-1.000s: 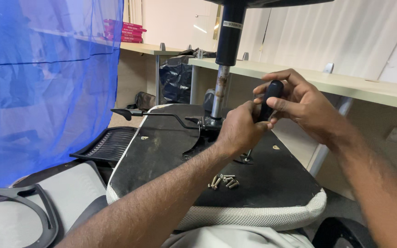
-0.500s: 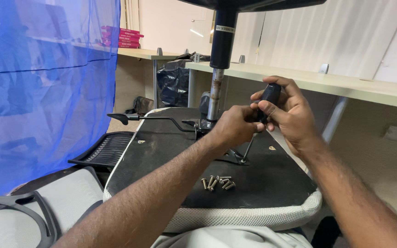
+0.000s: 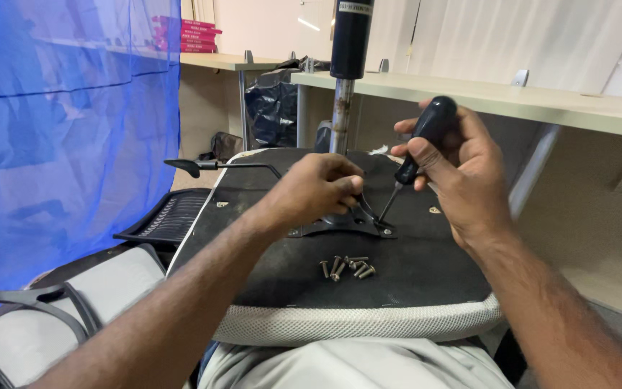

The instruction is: The person aligns a black metal bracket on an office chair seat and uses a screwdriver to fasten screws into the bracket. The person continues to tighten the screws to secure the bracket to the chair.

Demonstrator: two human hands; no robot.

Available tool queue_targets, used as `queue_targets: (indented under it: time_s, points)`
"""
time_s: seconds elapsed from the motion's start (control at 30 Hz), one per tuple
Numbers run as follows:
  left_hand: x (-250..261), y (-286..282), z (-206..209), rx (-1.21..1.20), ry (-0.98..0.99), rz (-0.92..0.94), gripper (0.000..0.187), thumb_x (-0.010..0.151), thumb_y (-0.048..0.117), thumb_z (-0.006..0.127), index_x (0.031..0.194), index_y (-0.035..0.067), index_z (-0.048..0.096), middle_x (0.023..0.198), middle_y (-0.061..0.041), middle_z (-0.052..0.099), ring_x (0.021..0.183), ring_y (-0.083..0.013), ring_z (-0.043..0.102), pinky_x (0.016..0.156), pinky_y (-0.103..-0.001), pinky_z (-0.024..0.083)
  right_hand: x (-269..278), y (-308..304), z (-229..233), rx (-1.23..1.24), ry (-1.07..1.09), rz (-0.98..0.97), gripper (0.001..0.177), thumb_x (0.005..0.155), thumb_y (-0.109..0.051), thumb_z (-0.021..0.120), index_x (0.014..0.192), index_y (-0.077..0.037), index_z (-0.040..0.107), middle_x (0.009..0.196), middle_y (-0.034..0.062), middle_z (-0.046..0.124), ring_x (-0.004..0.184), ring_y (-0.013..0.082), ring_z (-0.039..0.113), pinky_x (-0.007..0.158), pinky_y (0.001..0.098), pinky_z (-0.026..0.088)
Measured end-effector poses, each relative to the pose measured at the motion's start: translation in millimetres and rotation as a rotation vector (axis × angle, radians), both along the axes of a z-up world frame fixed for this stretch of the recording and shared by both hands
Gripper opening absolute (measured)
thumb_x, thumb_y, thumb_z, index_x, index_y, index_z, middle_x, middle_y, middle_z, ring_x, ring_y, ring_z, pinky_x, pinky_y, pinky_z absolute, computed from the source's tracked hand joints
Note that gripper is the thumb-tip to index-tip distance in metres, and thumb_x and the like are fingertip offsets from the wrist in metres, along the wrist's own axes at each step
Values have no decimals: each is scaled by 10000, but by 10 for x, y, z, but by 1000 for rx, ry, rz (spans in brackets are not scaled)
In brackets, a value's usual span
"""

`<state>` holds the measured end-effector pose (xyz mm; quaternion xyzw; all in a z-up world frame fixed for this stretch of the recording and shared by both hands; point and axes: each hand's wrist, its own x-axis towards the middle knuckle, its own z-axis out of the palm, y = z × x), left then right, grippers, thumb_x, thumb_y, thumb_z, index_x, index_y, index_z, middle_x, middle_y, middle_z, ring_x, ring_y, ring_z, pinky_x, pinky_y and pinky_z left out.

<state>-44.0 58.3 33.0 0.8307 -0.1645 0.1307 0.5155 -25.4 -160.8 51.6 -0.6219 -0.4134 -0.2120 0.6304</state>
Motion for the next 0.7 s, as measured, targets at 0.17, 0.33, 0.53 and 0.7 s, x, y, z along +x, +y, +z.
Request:
queue_targets:
  time_s: [0.17, 0.33, 0.53, 0.7]
  points:
    - [-440, 286, -138, 251, 73, 126, 284, 948, 197, 661, 1178, 50, 736, 921, -84, 790, 801, -143, 730, 748, -292, 630, -121, 89, -109, 33, 54, 90, 488, 972, -266, 709, 1381, -78, 520, 1189, 115, 727, 1002, 177, 739, 612, 215, 584]
    - [-652, 278, -286, 371, -74, 103, 287, 892, 216, 715, 1143, 80, 750, 1068, -67, 802, 1005, -148, 769, 911, -305, 607, -132, 180, -207, 11, 81, 85, 525, 984, -321, 692, 1411, -99, 480, 1129, 119, 729, 995, 178, 741, 617, 224, 582]
    - [-774, 140, -218, 438, 133, 139, 362, 900, 362, 718, 1136, 88, 721, 1074, -82, 789, 1035, -168, 758, 944, -328, 596, -144, 183, -226, -20, 59, 87, 507, 1013, -374, 649, 1405, -102, 478, 1104, 111, 723, 996, 177, 741, 623, 226, 584]
    - [-816, -14, -225, 494, 104, 184, 352, 866, 396, 734, 1047, 93, 750, 1018, -88, 782, 991, -196, 757, 904, -360, 602, -194, 189, -308, -8, 82, 127, 504, 1025, -418, 619, 1397, -105, 485, 1089, 105, 719, 1006, 186, 743, 639, 233, 593]
